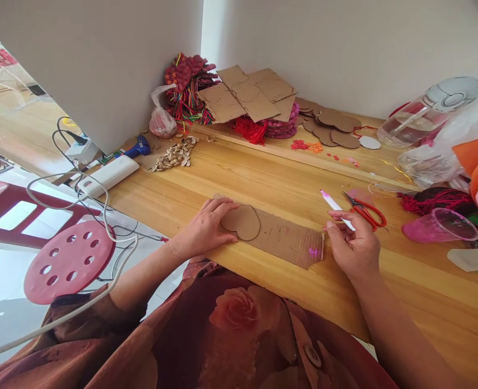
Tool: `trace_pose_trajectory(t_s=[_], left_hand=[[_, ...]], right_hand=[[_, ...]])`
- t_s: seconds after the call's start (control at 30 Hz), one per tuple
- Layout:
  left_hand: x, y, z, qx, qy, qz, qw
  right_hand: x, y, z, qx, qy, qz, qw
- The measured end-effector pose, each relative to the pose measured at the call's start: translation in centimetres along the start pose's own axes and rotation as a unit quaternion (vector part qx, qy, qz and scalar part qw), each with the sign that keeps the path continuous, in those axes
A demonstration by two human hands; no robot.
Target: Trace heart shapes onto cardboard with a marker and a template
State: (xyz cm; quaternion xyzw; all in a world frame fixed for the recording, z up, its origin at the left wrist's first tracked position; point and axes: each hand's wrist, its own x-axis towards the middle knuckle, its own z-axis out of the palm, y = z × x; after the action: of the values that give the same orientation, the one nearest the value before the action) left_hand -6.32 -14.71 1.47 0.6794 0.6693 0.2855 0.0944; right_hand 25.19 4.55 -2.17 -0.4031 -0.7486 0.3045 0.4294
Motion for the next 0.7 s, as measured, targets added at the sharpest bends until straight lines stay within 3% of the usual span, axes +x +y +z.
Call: trace_pose_trajectory(t_s=[0.13,0.47,0.7], left_hand=[[0.7,0.0,0.7,0.001,-0.027,-0.008,1.0],[1.1,-1.1,1.6,0.035,0.004,0.05,0.998],[1.9,2.5,2.9,0.002,-0.008,0.086,0.996]], right_hand=[[-0.1,-0.1,0.1,0.001,-0.007,0.03,1.0],[0.0,-1.1,0.0,-0.019,-0.012,0.027,0.999],[0.0,-1.2,0.0,-0.014,-0.021,0.024,0.999]])
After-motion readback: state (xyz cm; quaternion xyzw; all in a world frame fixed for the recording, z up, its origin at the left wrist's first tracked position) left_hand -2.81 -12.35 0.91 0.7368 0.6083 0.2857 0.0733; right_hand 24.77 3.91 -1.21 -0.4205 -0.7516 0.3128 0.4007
